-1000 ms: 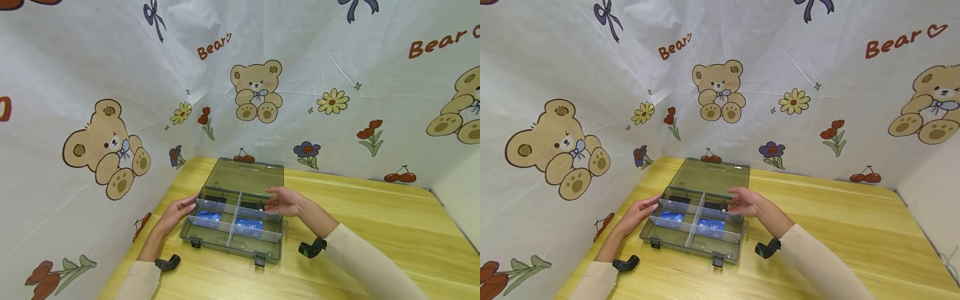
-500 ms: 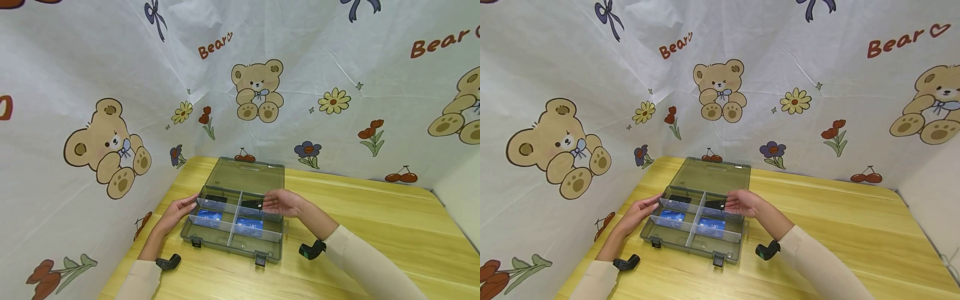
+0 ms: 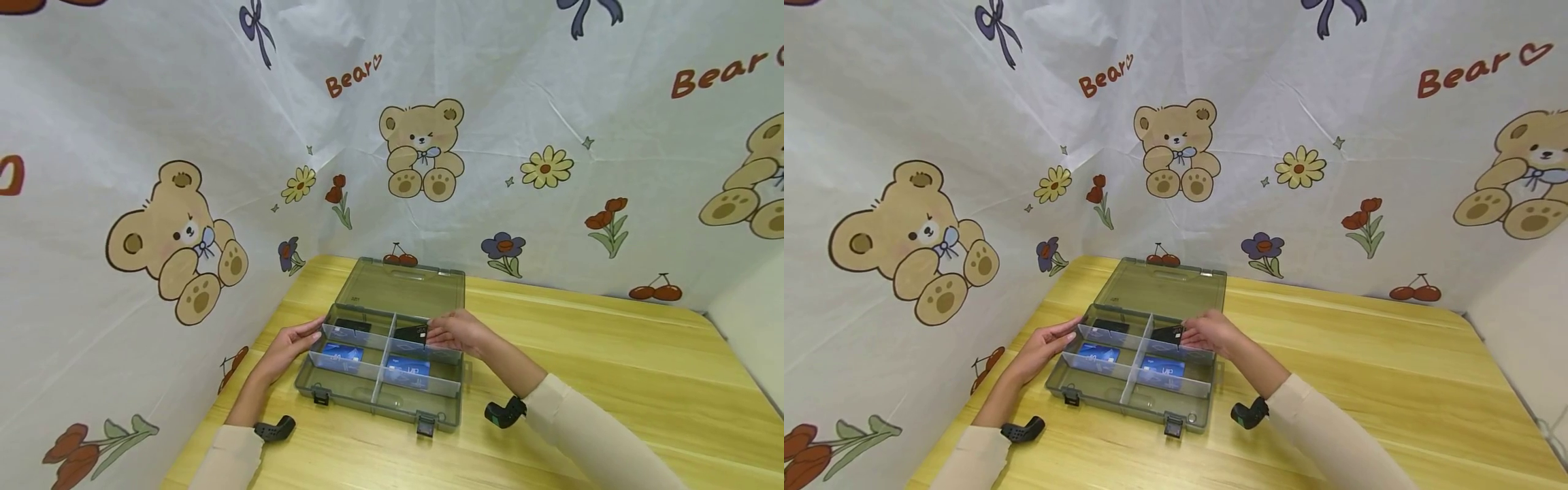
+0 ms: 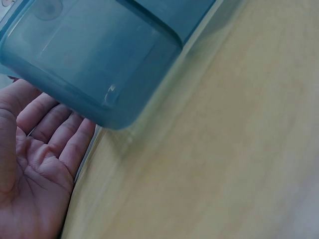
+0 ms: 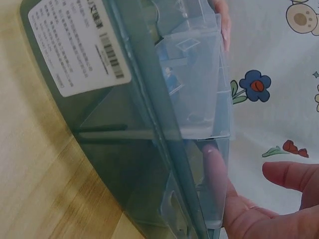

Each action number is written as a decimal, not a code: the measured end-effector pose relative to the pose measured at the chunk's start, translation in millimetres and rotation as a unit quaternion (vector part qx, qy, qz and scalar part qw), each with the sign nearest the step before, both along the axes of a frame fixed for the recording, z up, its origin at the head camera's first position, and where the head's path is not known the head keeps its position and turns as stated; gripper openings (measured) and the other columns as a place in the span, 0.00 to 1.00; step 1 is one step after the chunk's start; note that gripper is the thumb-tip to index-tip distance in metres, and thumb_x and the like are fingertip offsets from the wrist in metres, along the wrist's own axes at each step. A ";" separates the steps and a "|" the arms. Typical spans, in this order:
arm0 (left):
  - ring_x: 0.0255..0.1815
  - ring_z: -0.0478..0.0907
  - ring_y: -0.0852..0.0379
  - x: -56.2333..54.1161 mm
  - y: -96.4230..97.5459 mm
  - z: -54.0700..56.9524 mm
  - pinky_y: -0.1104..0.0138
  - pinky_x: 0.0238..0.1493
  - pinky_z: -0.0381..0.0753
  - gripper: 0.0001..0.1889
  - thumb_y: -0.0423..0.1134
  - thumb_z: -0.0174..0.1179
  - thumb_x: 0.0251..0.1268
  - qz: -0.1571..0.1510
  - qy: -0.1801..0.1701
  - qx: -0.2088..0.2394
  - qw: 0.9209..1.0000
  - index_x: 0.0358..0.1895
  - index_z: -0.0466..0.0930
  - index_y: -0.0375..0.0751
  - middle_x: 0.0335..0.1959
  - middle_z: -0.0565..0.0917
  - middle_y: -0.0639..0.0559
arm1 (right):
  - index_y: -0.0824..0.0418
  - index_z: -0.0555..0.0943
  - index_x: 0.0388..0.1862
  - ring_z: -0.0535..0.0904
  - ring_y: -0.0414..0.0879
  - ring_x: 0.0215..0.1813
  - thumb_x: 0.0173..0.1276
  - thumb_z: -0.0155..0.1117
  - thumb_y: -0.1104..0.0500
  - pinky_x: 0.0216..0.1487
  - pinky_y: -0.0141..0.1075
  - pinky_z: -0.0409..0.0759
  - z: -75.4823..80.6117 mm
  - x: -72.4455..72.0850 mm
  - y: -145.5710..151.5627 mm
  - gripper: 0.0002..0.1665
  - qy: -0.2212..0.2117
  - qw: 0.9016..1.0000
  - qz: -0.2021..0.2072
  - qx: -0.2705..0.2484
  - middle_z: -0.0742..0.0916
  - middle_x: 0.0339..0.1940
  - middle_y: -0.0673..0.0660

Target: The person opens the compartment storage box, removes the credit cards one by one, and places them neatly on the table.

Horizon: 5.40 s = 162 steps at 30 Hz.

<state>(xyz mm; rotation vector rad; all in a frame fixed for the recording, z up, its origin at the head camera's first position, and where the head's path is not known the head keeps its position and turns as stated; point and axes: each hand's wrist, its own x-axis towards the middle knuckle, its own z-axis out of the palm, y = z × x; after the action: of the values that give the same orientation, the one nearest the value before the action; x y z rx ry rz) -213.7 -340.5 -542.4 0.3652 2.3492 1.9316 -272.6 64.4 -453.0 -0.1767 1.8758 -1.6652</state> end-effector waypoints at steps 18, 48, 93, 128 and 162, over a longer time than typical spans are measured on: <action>0.78 0.57 0.46 0.7 1.6 -1.7 0.60 0.69 0.68 0.27 0.42 0.57 0.78 0.002 -0.003 -0.015 1.000 0.76 0.67 0.41 0.77 0.65 0.46 | 0.81 0.73 0.58 0.88 0.48 0.31 0.72 0.61 0.72 0.39 0.42 0.88 -13.7 -3.9 -14.5 0.19 0.058 0.997 -0.024 0.035 0.85 0.45 0.78; 0.78 0.57 0.46 0.2 1.6 -1.8 0.66 0.66 0.71 0.27 0.43 0.55 0.79 0.005 -0.003 -0.032 0.999 0.78 0.65 0.47 0.78 0.64 0.48 | 0.76 0.78 0.58 0.88 0.50 0.29 0.71 0.62 0.71 0.33 0.39 0.88 -7.1 -1.4 -10.3 0.18 0.086 0.994 -0.058 0.038 0.88 0.39 0.72; 0.79 0.55 0.46 -0.4 5.4 0.4 0.76 0.62 0.70 0.27 0.44 0.55 0.79 0.002 -0.005 -0.029 1.000 0.77 0.67 0.46 0.78 0.64 0.48 | 0.69 0.81 0.61 0.87 0.53 0.33 0.72 0.65 0.68 0.41 0.45 0.88 -0.5 16.4 23.8 0.19 0.113 0.989 -0.099 -0.008 0.90 0.35 0.62; 0.78 0.55 0.46 3.5 2.5 -0.8 0.78 0.62 0.69 0.28 0.44 0.56 0.79 0.010 -0.001 -0.032 0.999 0.77 0.66 0.44 0.77 0.64 0.47 | 0.72 0.74 0.69 0.89 0.54 0.39 0.75 0.59 0.70 0.50 0.50 0.85 5.9 18.4 84.1 0.25 0.137 0.974 -0.171 -0.061 0.89 0.38 0.58; 0.79 0.55 0.46 7.2 4.1 0.2 0.78 0.62 0.68 0.28 0.44 0.55 0.79 0.011 -0.006 -0.036 0.999 0.77 0.66 0.45 0.78 0.63 0.47 | 0.73 0.65 0.75 0.89 0.48 0.41 0.75 0.61 0.68 0.50 0.40 0.85 3.4 2.8 139.1 0.33 0.134 0.962 -0.227 -0.076 0.89 0.38 0.48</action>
<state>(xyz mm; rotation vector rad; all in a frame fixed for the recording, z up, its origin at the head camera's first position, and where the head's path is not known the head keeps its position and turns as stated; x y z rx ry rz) -206.5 -336.4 -542.2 0.3238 2.4165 1.8471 -269.8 203.5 -449.6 -0.0334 2.1011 -2.1898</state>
